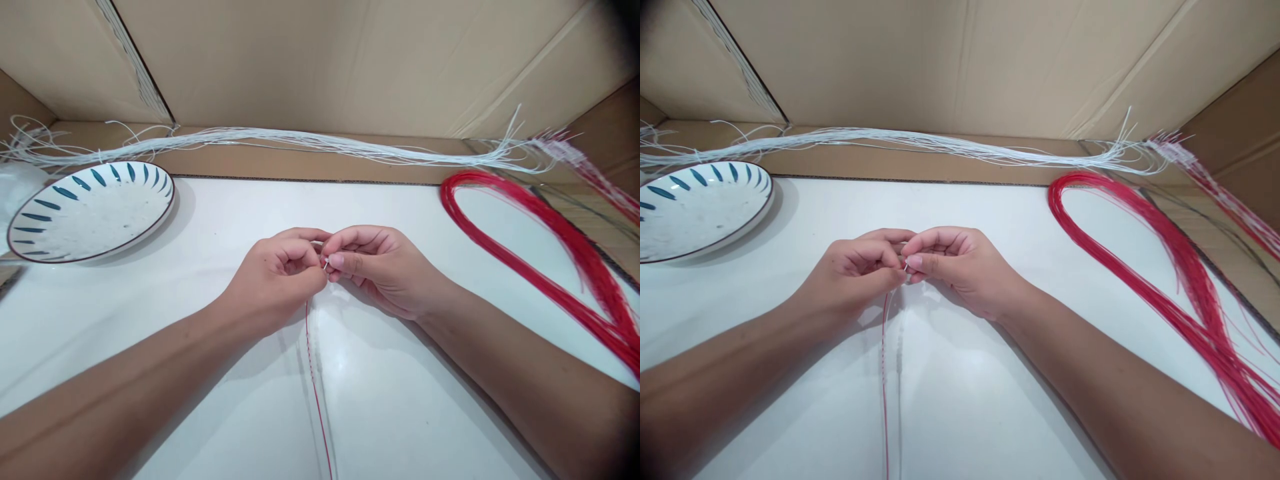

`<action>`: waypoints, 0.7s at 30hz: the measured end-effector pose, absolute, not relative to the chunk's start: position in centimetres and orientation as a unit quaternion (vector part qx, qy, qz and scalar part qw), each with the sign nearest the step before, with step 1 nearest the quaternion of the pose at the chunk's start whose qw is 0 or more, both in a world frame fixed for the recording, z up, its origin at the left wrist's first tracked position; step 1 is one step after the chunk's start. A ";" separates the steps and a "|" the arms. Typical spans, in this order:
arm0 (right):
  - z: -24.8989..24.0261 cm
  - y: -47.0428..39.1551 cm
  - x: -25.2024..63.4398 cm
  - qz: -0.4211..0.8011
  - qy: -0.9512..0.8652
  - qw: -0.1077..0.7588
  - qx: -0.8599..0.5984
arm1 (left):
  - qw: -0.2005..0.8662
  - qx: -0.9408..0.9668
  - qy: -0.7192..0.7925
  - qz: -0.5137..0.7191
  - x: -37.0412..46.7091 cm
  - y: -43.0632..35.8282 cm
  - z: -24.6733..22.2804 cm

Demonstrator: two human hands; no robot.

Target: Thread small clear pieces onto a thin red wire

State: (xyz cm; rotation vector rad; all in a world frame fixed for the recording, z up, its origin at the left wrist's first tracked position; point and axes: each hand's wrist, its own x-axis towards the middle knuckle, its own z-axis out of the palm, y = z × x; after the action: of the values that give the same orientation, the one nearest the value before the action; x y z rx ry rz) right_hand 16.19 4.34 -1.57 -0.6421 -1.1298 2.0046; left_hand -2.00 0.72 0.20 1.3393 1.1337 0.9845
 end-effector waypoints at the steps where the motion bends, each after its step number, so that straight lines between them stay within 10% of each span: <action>1: -1.5 4.3 16.2 0.779 -0.440 0.368 -0.253 | 0.537 0.561 0.476 0.413 -2.0 0.7 0.2; 21: -1.4 4.2 16.2 0.773 -0.444 0.367 -0.266 | 0.524 0.576 0.482 0.402 -2.0 0.8 0.2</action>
State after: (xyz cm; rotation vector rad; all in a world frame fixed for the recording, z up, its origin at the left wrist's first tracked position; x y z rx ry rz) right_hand 16.15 4.18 -1.37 -0.6839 -1.1418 1.9856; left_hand -2.03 0.76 0.15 1.3789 1.1542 0.9623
